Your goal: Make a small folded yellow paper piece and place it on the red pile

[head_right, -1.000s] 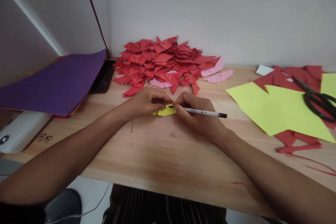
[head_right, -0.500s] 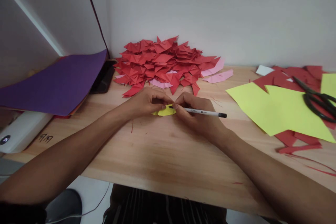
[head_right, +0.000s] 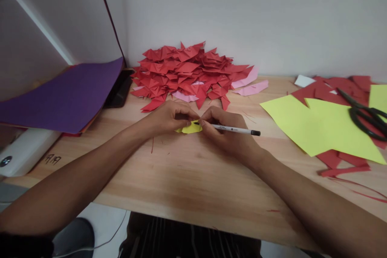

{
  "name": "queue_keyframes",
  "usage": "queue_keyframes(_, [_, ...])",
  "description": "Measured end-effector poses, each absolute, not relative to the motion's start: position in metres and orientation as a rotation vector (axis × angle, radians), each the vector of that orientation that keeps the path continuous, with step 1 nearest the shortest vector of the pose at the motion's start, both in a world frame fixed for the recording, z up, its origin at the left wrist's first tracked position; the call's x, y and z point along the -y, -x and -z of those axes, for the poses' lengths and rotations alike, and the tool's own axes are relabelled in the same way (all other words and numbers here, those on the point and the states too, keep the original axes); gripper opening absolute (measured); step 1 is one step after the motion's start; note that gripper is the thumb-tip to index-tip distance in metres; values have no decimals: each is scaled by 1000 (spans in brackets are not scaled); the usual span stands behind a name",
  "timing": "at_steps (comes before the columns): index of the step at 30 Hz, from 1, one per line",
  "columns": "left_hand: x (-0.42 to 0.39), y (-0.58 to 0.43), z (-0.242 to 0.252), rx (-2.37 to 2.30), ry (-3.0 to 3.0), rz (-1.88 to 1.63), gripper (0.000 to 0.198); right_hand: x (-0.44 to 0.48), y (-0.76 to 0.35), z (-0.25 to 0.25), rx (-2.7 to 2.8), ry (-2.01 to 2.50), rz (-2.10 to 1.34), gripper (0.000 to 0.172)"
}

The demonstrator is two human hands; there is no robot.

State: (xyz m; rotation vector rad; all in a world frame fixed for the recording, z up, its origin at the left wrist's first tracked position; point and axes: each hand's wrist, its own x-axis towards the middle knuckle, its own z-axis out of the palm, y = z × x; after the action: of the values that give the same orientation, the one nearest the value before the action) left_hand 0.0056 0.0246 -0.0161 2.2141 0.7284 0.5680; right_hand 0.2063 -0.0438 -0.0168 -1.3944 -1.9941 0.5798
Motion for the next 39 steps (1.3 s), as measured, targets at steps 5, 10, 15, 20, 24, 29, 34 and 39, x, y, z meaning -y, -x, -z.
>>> queue_keyframes(5, [-24, -6, 17, -731, -2208, -571, 31, 44, -206, 16, 1982, 1396, -587, 11])
queue_keyframes(10, [-26, -5, 18, -712, -2215, -583, 30, 44, -206, 16, 1993, 1383, -590, 11])
queue_keyframes(15, [-26, -6, 18, -726, -2234, -569, 30, 44, -206, 16, 2002, 1387, -578, 11])
queue_keyframes(20, [-25, -6, 16, -732, -2212, -571, 30, 44, -206, 15, 1999, 1400, -572, 10])
queue_keyframes(24, [-25, -6, 17, -727, -2201, -567, 31, 44, -206, 16, 2001, 1377, -575, 11])
queue_keyframes(29, [-26, -5, 19, -706, -2217, -585, 30, 44, -206, 15, 1996, 1386, -584, 11])
queue_keyframes(34, [-25, -5, 18, -715, -2202, -579, 30, 45, -206, 13, 1932, 1417, -567, 11])
queue_keyframes(39, [-25, -4, 19, -708, -2228, -589, 30, 45, -206, 14, 1938, 1406, -559, 9])
